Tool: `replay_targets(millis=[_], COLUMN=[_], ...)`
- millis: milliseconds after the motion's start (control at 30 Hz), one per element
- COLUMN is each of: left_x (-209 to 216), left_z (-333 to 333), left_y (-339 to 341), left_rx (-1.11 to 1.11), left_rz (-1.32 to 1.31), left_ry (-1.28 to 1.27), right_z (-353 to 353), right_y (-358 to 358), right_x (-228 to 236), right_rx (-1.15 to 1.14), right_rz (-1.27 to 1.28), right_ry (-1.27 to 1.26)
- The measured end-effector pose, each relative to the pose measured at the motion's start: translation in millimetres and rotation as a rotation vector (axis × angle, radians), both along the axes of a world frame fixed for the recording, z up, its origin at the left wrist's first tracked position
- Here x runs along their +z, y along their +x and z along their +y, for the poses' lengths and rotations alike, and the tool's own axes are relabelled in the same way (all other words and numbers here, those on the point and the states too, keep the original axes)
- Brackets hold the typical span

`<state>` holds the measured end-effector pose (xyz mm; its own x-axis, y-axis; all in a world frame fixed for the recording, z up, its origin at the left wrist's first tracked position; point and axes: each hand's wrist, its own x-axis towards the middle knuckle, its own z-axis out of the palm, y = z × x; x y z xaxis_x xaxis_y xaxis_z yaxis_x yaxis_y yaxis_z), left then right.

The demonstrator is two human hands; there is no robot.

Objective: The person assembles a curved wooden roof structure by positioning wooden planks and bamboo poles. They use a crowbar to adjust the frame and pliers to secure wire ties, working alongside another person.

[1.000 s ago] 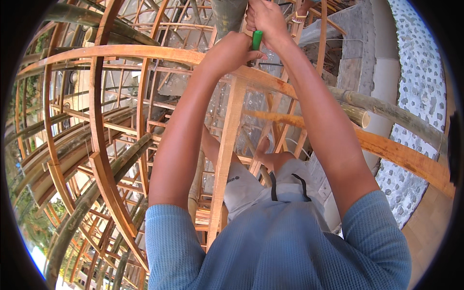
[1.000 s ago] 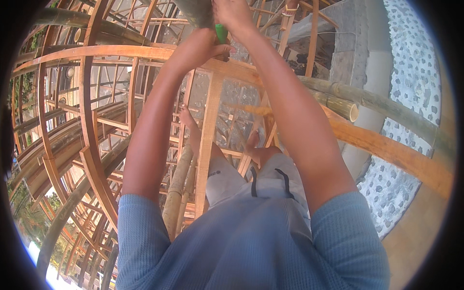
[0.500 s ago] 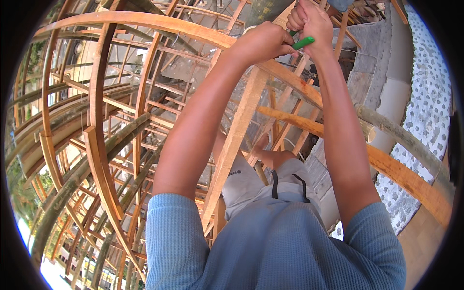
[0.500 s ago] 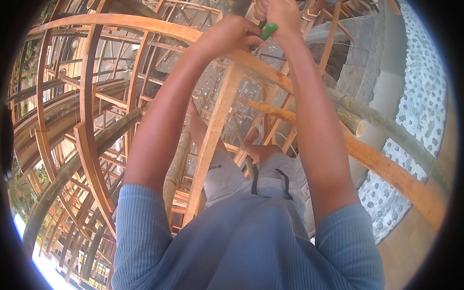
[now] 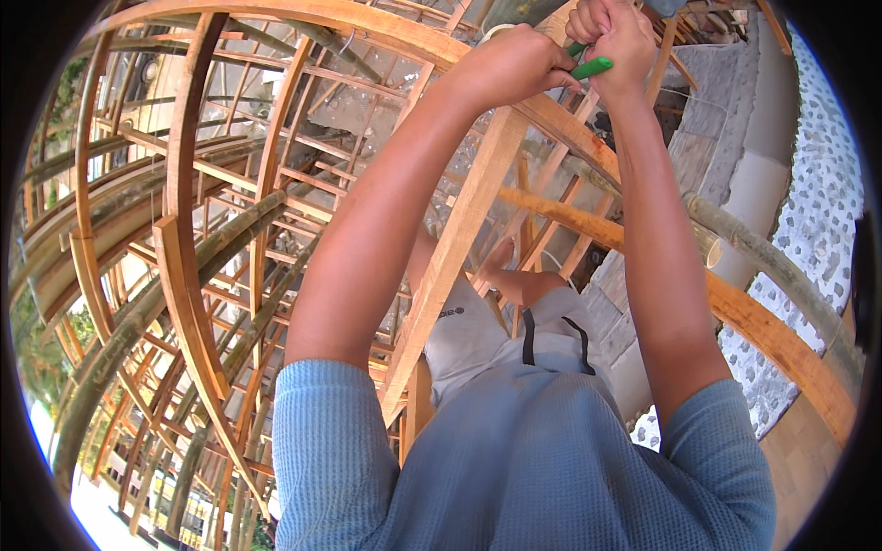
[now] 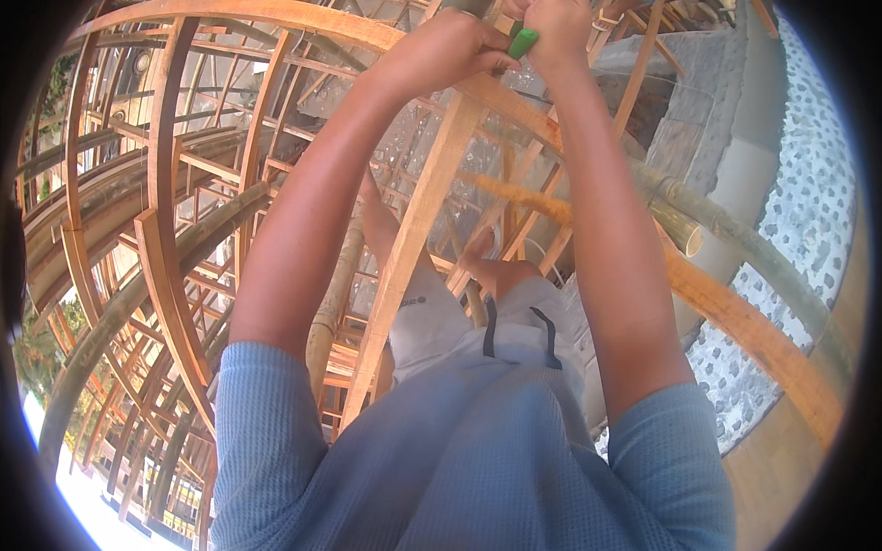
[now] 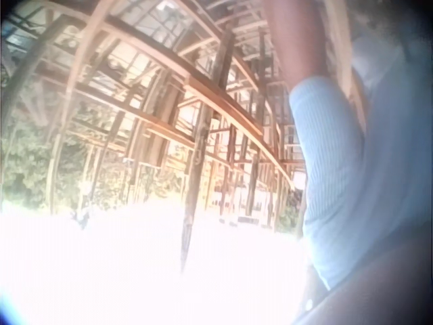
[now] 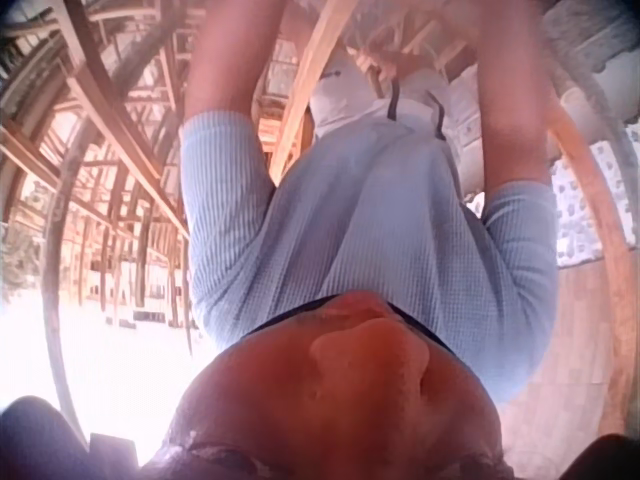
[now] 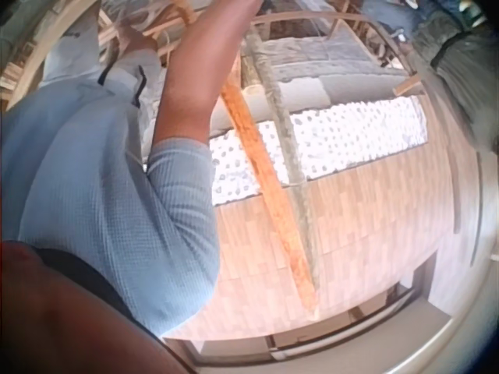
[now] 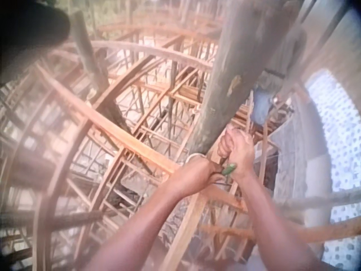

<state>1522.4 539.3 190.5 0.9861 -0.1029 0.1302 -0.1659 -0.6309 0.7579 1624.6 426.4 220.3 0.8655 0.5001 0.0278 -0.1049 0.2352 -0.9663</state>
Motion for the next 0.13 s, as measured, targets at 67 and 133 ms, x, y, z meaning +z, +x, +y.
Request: replay_targets(millis=[67, 133], left_x=[-10, -17], left_z=[-4, -7], left_y=[1, 3], left_rx=[0.024, 0.069], left_rz=[-0.083, -0.154], left_ry=[-0.030, -0.015], right_z=[-5, -8], right_y=[4, 17], right_x=[-6, -16], right_rx=[0.050, 0.128], right_rz=[0.060, 0.121], right_ry=[0.079, 0.120])
